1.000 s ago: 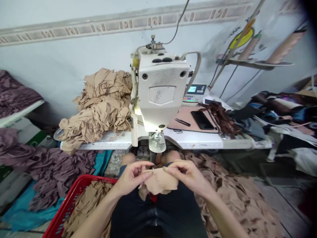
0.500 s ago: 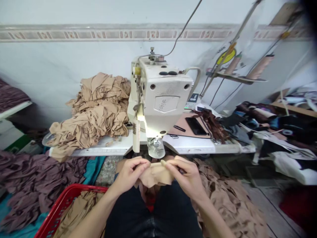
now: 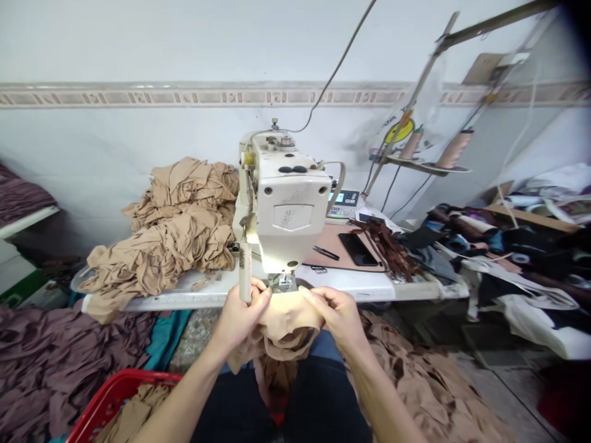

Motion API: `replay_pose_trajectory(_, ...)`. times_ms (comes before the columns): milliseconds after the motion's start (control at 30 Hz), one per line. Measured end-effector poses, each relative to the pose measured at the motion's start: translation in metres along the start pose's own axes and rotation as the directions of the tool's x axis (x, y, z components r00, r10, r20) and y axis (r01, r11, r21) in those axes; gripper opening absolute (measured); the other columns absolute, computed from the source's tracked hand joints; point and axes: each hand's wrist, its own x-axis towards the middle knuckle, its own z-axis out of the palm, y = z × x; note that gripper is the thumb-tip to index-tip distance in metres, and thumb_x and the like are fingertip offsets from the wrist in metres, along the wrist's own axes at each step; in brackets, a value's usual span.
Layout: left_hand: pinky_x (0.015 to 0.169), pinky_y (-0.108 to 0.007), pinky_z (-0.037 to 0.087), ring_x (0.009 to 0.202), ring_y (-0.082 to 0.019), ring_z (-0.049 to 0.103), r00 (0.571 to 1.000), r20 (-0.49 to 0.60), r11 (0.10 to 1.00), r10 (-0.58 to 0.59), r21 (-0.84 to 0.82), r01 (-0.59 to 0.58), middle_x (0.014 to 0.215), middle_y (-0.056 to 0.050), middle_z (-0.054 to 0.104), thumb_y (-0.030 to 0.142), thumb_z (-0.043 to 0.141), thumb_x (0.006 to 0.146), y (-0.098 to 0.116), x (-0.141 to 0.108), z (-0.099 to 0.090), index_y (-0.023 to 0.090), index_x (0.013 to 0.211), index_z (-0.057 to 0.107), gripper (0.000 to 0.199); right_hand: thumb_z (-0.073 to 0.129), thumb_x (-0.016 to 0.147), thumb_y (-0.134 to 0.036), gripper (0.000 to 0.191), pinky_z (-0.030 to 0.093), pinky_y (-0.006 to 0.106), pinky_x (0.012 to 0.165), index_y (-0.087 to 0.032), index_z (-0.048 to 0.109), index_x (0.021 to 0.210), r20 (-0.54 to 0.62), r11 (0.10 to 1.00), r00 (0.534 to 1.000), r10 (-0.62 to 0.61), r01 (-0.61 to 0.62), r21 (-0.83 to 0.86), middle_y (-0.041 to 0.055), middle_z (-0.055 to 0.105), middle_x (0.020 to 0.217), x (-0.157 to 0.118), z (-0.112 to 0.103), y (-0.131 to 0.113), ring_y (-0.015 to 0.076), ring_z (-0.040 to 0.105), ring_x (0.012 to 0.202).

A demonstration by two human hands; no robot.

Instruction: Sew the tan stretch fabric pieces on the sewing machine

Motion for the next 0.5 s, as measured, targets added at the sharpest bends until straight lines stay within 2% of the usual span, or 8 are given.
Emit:
replay_pose_trajectory(233, 0.054, -0.021, 0.032, 0.052, -0.010, 0.039, 1.000, 0.029, 0.990, 0.008, -0.143, -0.004, 0.059, 0.011, 0.040, 0.042, 0.078, 0.090, -0.013, 0.014, 0.013, 0.019, 0.096, 0.061, 0.029, 0.083, 0.084, -0.058, 0.045, 0.046, 0.030, 0.064, -0.015, 0.078, 0.072, -0.031, 1.000, 0.999, -0.030, 0.030, 0.007, 0.0037, 0.068, 0.068, 0.017, -0.005, 0.010, 0.0205, 0.058, 0.067)
replay_pose_trajectory(400, 0.055, -0.021, 0.033, 0.052, -0.010, 0.040, 0.999, 0.055, 0.980, -0.003, -0.196, 0.014, 0.061, 0.011, 0.040, 0.046, 0.081, 0.089, -0.013, 0.018, 0.014, 0.020, 0.095, 0.059, 0.035, 0.084, 0.083, -0.057, 0.043, 0.047, 0.031, 0.064, -0.015, 0.081, 0.076, -0.023, 0.999, 1.000, -0.010, 0.011, 0.032, 0.0041, 0.070, 0.069, 0.019, -0.008, 0.014, 0.0212, 0.060, 0.067)
replay_pose_trajectory(500, 0.054, -0.022, 0.036, 0.052, -0.011, 0.045, 0.998, 0.048, 0.976, -0.027, -0.216, 0.037, 0.062, 0.009, 0.045, 0.050, 0.078, 0.091, -0.015, 0.015, 0.013, 0.021, 0.095, 0.059, 0.034, 0.085, 0.082, -0.057, 0.043, 0.047, 0.031, 0.065, -0.015, 0.081, 0.076, -0.022, 0.997, 1.000, 0.007, -0.006, 0.073, 0.0042, 0.071, 0.070, 0.016, -0.006, 0.020, 0.0214, 0.061, 0.068)
